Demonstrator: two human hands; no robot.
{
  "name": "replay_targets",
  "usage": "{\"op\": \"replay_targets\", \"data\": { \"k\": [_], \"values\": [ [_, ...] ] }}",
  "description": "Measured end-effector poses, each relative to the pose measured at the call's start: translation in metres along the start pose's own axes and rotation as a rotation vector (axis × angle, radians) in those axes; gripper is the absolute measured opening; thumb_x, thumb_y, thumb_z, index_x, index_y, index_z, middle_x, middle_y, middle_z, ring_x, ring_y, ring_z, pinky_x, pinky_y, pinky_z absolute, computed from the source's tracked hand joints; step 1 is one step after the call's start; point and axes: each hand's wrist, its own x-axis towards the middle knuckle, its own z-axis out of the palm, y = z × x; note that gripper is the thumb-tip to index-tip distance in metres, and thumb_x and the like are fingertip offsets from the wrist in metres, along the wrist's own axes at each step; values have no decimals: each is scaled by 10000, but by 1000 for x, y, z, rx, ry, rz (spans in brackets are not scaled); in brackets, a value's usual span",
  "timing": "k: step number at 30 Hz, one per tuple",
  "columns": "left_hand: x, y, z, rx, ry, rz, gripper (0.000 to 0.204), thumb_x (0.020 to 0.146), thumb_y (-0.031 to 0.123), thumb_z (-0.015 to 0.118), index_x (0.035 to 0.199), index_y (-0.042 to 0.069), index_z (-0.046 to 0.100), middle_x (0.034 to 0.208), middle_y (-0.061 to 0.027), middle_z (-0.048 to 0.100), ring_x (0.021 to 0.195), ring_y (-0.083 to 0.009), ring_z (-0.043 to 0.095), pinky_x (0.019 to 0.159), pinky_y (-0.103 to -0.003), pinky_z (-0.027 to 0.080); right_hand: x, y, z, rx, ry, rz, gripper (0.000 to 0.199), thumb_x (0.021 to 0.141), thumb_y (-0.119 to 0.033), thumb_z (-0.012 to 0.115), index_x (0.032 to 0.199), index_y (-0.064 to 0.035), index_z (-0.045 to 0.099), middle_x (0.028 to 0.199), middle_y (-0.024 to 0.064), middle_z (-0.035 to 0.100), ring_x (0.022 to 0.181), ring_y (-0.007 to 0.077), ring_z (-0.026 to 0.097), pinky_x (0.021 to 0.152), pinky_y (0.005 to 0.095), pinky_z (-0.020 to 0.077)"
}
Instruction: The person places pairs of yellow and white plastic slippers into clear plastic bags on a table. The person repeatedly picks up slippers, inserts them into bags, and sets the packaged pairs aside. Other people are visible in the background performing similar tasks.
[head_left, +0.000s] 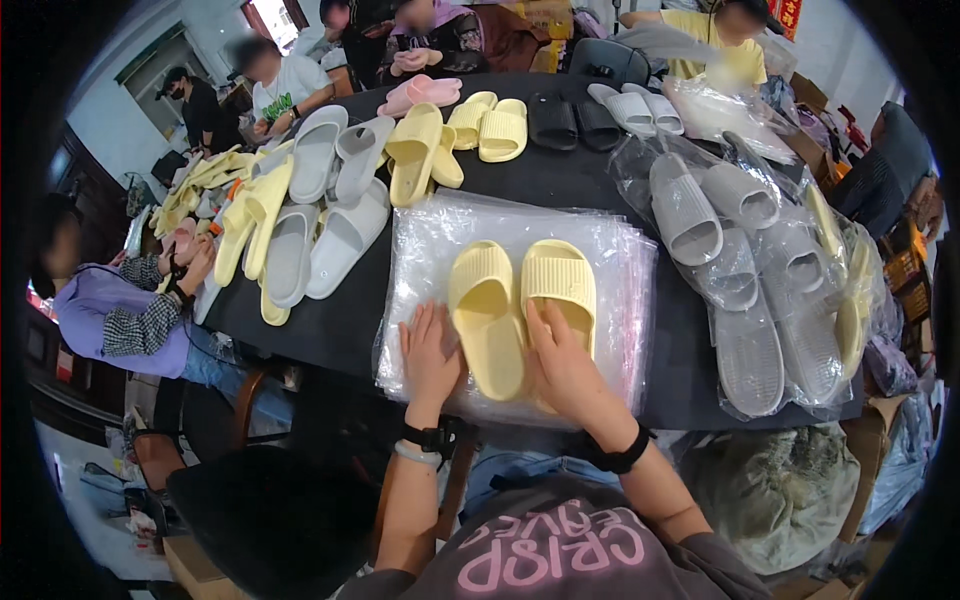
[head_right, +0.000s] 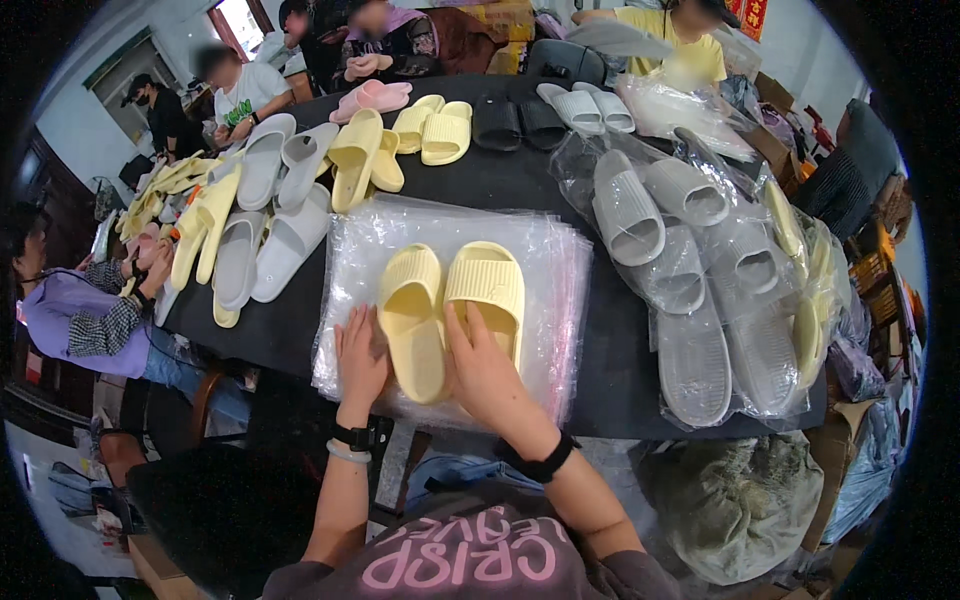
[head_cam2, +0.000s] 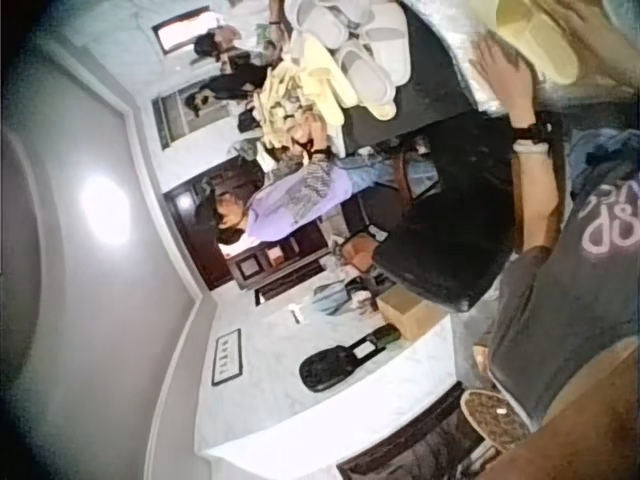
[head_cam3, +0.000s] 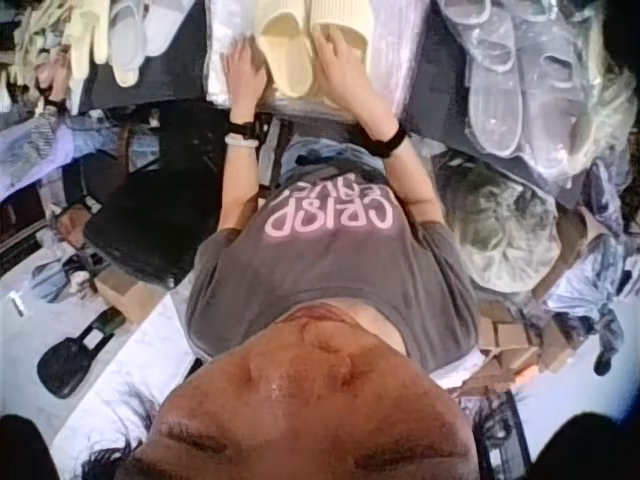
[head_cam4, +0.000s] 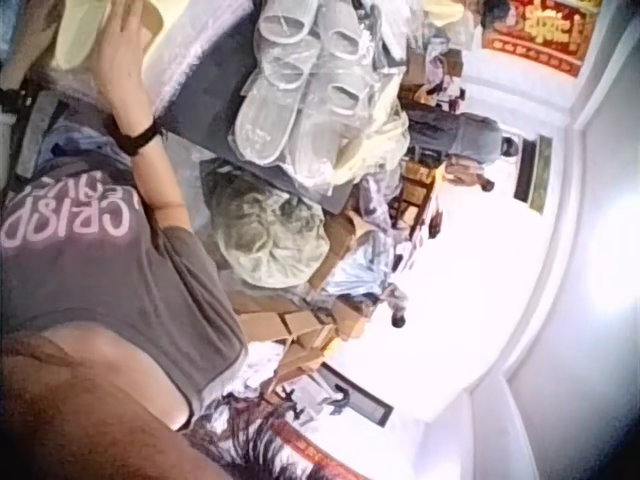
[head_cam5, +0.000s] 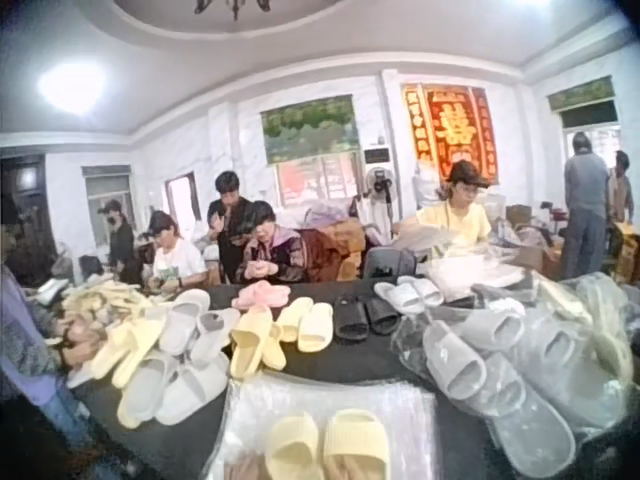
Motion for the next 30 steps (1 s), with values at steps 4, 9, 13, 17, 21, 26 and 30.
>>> {"op": "replay_targets", "data": {
  "k": [4, 9, 13, 17, 21, 26, 30],
  "values": [
    [-2, -8, -14, -229, 163, -19, 416, 868, 30, 604, 1282, 2, 571, 1334, -198, 555, 1284, -357, 483, 1106, -449, 337, -29, 8, -27, 168, -114, 36, 568, 888, -43, 572, 1420, 36, 389, 1469, 299, 328, 1253, 437, 445, 1038, 429, 408],
    [6, 61, -58, -429, -25, 36, 372, 891, 84, 647, 1249, 9, 581, 1180, -183, 610, 1108, -310, 590, 945, -386, 466, -65, 29, -34, 175, 86, 154, 613, 929, -86, 508, 1475, 59, 271, 1476, 296, 316, 1408, 406, 273, 1158, 457, 219],
    [21, 94, -40, -61, -322, 310, 488, 902, 269, 653, 1343, 94, 541, 1243, -214, 544, 1158, -362, 535, 929, -406, 466, -74, 46, -26, 297, -50, 240, 646, 972, -189, 444, 1498, 78, 179, 1502, 284, 299, 1394, 407, 293, 1159, 454, 214],
    [34, 115, -48, 157, -350, 260, 446, 925, 364, 586, 1279, 94, 588, 1168, -196, 554, 1060, -357, 556, 844, -424, 470, -69, 46, -30, 380, -95, 204, 665, 983, -259, 437, 1489, 95, 189, 1493, 262, 346, 1387, 404, 304, 1158, 449, 216],
    [34, 90, -37, 17, -234, 216, 299, 899, 256, 618, 1109, 44, 639, 1109, -171, 581, 1012, -348, 573, 824, -432, 478, -70, 48, -29, 379, -95, 186, 658, 985, -295, 444, 1471, 101, 243, 1458, 252, 407, 1378, 408, 321, 1151, 456, 236],
    [56, 42, -91, -170, -186, 23, 171, 871, 74, 586, 1022, 2, 620, 1082, -207, 591, 998, -370, 593, 830, -416, 487, -73, 52, -24, 227, -83, 118, 638, 966, -276, 470, 1450, 100, 293, 1441, 258, 420, 1374, 423, 324, 1146, 465, 254],
    [105, -30, -144, -137, 15, -31, 131, 863, 62, 600, 983, 13, 621, 923, -157, 621, 877, -292, 608, 758, -361, 483, -72, 49, -26, 194, -128, 108, 639, 949, -247, 493, 1452, 94, 296, 1430, 261, 427, 1374, 427, 323, 1143, 473, 254]
  ]
}}
